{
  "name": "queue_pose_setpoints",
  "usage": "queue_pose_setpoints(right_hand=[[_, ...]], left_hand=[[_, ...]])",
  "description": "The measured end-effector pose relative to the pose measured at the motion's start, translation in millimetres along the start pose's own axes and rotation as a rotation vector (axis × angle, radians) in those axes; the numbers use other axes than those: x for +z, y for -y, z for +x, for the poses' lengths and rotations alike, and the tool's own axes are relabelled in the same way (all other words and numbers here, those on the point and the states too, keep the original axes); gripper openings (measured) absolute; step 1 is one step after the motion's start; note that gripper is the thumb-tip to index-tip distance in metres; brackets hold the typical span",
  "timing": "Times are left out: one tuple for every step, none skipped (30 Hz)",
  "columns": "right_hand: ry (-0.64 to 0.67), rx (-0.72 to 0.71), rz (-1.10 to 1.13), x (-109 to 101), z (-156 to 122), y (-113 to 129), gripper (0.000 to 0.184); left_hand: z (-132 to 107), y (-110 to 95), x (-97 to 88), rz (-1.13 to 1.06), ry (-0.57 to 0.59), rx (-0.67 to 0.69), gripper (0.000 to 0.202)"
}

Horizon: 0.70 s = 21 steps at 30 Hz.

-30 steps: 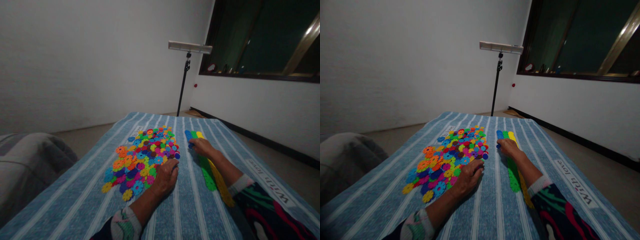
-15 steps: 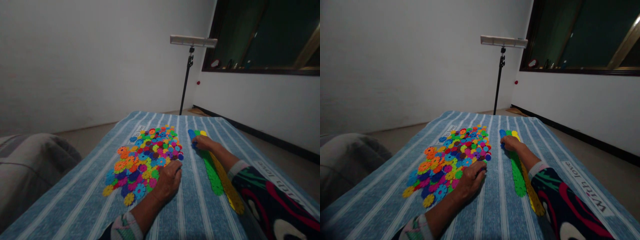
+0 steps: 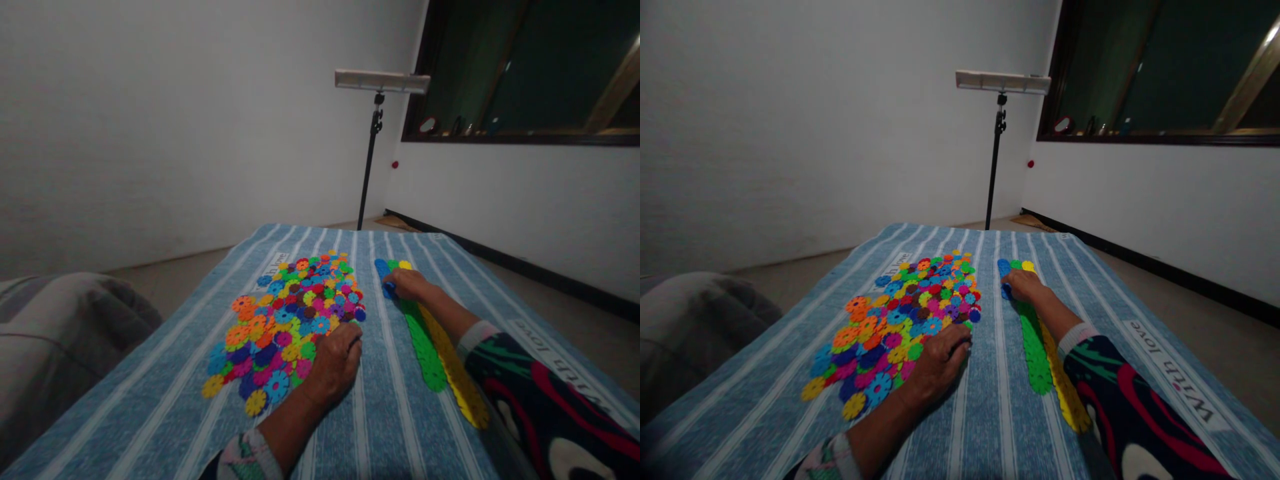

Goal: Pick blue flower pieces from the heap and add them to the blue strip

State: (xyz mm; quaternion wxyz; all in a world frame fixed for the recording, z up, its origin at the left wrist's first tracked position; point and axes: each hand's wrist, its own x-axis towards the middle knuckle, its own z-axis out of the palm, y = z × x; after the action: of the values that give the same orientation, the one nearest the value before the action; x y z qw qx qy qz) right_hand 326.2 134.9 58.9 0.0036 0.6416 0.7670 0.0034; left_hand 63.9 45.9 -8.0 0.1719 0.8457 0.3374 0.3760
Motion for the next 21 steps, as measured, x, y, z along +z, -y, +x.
queue_pose_setpoints(right_hand=[[0.013,-0.003,-0.013,0,-1,0,0.054],[0.024,-0.007,-0.025,-1,-1,0,0.055],[0.028,-0.013,-0.032,0,-1,0,0.055],[0.028,-0.021,-0.038,0,-1,0,0.055],[0.027,-0.032,-0.041,0,-1,0,0.054],[0.025,-0.045,-0.043,1,0,1,0.052],[0.024,-0.06,-0.043,2,0,2,0.049],[0.025,-0.076,-0.043,3,1,3,0.046],[0.027,-0.093,-0.042,4,1,4,0.043],[0.031,-0.11,-0.04,6,1,5,0.039],[0.034,-0.126,-0.037,7,1,7,0.035],[0.037,-0.139,-0.033,8,1,8,0.032],[0.037,-0.147,-0.029,9,0,9,0.029],[0.035,-0.153,-0.023,10,-1,10,0.027],[0.031,-0.155,-0.016,12,-2,10,0.027],[0.024,-0.156,-0.007,13,-3,10,0.026],[0.016,-0.156,0.004,14,-4,10,0.026],[0.006,-0.153,0.018,14,-5,9,0.025],[-0.007,-0.149,0.036,14,-5,8,0.024],[-0.024,-0.141,0.056,14,-5,7,0.024],[-0.048,-0.127,0.079,12,-4,5,0.024]], left_hand=[[0,0,0.0,-0.002,-0.002,0.0,0.022],[0,0,0.1,-0.005,-0.004,0.002,0.022],[0,0,0.3,-0.01,-0.006,0.004,0.022],[0,0,0.5,-0.015,-0.01,0.005,0.022],[0,0,0.8,-0.019,-0.014,0.005,0.022],[0,1,0.9,-0.022,-0.016,0.004,0.021],[0,1,1.0,-0.023,-0.015,0.003,0.021],[0,1,0.9,-0.021,-0.013,0.002,0.021],[0,1,0.7,-0.019,-0.009,0.002,0.021],[0,0,0.5,-0.016,-0.004,0.002,0.021],[1,0,0.3,-0.015,0.0,0.004,0.021],[1,0,0.1,-0.016,0.003,0.006,0.021],[1,0,-0.1,-0.016,0.006,0.008,0.02],[1,0,-0.2,-0.017,0.009,0.011,0.02],[1,0,-0.3,-0.016,0.012,0.012,0.02],[1,-1,-0.3,-0.014,0.015,0.014,0.021],[1,-1,-0.2,-0.01,0.02,0.016,0.021],[1,0,0.0,-0.006,0.026,0.019,0.021],[1,0,0.2,-0.003,0.029,0.02,0.021],[1,0,0.6,-0.001,0.029,0.018,0.021],[1,1,0.9,0.0,0.027,0.016,0.02]])
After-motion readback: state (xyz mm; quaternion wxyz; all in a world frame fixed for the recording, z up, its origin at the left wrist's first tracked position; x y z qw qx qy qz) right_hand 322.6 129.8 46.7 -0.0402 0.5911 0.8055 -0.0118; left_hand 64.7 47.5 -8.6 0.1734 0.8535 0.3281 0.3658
